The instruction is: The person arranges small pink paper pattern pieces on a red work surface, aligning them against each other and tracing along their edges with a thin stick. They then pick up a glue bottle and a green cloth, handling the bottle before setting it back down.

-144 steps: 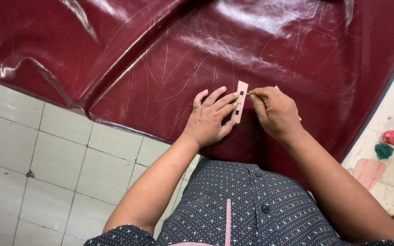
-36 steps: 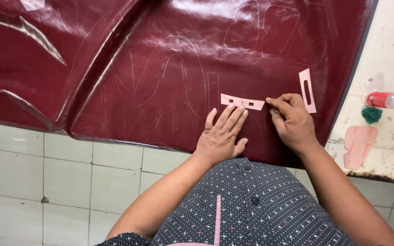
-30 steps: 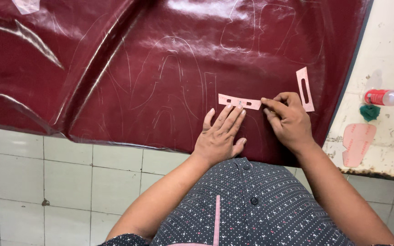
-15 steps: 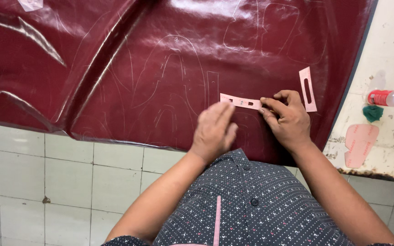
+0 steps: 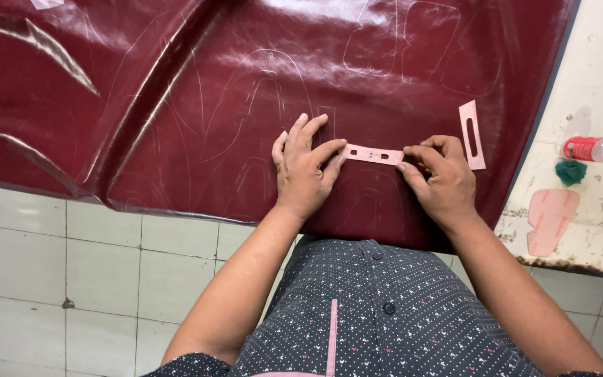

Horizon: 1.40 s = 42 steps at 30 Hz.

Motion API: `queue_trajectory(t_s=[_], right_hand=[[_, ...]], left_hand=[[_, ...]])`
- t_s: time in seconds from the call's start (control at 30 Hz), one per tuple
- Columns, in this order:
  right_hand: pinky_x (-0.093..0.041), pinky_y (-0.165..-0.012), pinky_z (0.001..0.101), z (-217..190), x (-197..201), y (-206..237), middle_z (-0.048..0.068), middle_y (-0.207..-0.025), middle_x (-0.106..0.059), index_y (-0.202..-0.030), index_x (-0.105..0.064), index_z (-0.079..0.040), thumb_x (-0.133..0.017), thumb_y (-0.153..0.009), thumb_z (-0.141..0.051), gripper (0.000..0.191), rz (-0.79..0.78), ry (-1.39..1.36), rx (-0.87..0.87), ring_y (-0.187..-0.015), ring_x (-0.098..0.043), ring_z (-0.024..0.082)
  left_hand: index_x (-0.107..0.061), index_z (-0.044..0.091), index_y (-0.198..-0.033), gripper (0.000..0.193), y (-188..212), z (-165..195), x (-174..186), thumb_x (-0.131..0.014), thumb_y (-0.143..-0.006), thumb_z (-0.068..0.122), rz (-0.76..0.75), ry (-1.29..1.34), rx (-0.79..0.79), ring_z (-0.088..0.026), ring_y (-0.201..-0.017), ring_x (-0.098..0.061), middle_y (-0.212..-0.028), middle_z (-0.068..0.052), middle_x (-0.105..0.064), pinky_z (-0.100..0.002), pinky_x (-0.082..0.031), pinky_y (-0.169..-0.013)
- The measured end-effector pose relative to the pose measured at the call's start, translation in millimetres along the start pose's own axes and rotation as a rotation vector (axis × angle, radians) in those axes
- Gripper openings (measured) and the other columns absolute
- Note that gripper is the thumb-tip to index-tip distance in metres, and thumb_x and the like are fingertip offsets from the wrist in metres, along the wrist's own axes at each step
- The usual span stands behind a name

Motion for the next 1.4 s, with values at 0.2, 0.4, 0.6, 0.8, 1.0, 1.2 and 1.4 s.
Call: queue_trajectory(t_s=[0.2, 0.4, 0.6, 0.8, 1.0, 1.2, 1.4], right_hand=[[-0.058, -0.073, 0.0318, 1.8, -0.5, 0.8, 0.006, -0.118, -0.060, -0.111, -0.077, -0.011, -0.083, -0.090, -0.026, 0.026, -0.024, -0.022, -0.027, -0.083, -0.070, 0.016], [-0.058, -0.073, 0.0317, 0.7, -0.1, 0.8, 0.006, -0.118, -0.060, -0.110, -0.078, -0.011, -0.083, -0.090, -0.026, 0.025, -0.025, -0.016, -0.021, -0.084, -0.070, 0.016], [-0.058, -0.073, 0.0313, 1.3, -0.8, 0.7, 0.005, -0.118, -0.061, -0.110, -0.078, -0.011, -0.082, -0.090, -0.026, 0.026, -0.025, -0.024, -0.030, -0.083, -0.070, 0.016], [-0.058, -0.073, 0.0327, 0.3, -0.2, 0.8, 0.006, -0.117, -0.060, -0.111, -0.078, -0.012, -0.083, -0.090, -0.027, 0.026, -0.010, -0.009, -0.008, -0.084, -0.070, 0.017], [-0.058, -0.072, 0.0323, 1.0, -0.7, 0.9, 0.006, -0.117, -0.060, -0.109, -0.078, -0.012, -0.083, -0.090, -0.028, 0.026, -0.015, -0.008, -0.016, -0.083, -0.069, 0.017], [-0.058, -0.072, 0.0322, 1.2, -1.2, 0.9, 0.006, -0.117, -0.060, -0.110, -0.078, -0.012, -0.083, -0.090, -0.028, 0.026, -0.014, 0.003, -0.012, -0.083, -0.069, 0.016], [-0.058, -0.071, 0.0316, -0.2, -1.2, 0.8, 0.005, -0.116, -0.061, -0.109, -0.079, -0.012, -0.083, -0.090, -0.028, 0.025, -0.028, 0.020, -0.008, -0.085, -0.068, 0.016]], left_hand=[[-0.078, 0.024, -0.109, 0.020, -0.2, -1.8, 0.3, -0.077, -0.090, 0.031, -0.011, 0.007, -0.007, -0.031, -0.150, -0.036, -0.150, -0.004, -0.052, -0.056, -0.019, -0.122], [-0.067, 0.012, -0.124, 0.042, 0.4, -4.3, 2.6, -0.077, -0.086, 0.026, -0.023, 0.057, -0.007, -0.033, -0.152, -0.034, -0.154, -0.010, -0.047, -0.056, -0.018, -0.124], [-0.069, 0.014, -0.119, 0.038, 0.2, -3.1, 3.1, -0.077, -0.084, 0.025, -0.022, 0.030, -0.018, -0.034, -0.151, -0.033, -0.153, -0.012, -0.046, -0.056, -0.018, -0.123], [-0.067, 0.013, -0.119, 0.037, 0.0, -4.6, 1.2, -0.077, -0.086, 0.027, -0.013, 0.017, -0.001, -0.032, -0.152, -0.034, -0.154, -0.010, -0.047, -0.054, -0.019, -0.124], [-0.066, 0.011, -0.119, 0.038, -0.3, -5.8, -0.5, -0.076, -0.086, 0.027, 0.009, 0.017, 0.012, -0.031, -0.151, -0.035, -0.154, -0.009, -0.048, -0.054, -0.020, -0.124], [-0.072, 0.018, -0.118, 0.033, 0.9, -2.9, 0.3, -0.076, -0.087, 0.028, 0.006, -0.001, -0.006, -0.032, -0.150, -0.035, -0.153, -0.010, -0.048, -0.055, -0.019, -0.123], [-0.077, 0.021, -0.112, 0.023, 0.4, -1.6, -0.9, -0.076, -0.091, 0.032, 0.010, -0.023, 0.001, -0.033, -0.150, -0.036, -0.152, -0.009, -0.049, -0.055, -0.019, -0.123]])
Point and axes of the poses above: each hand's wrist, its own y-axis away from the middle knuckle, its own x-axis out of the back of the hand, z = x × y, the point moved 5 cm from there along -y, towards the middle knuckle
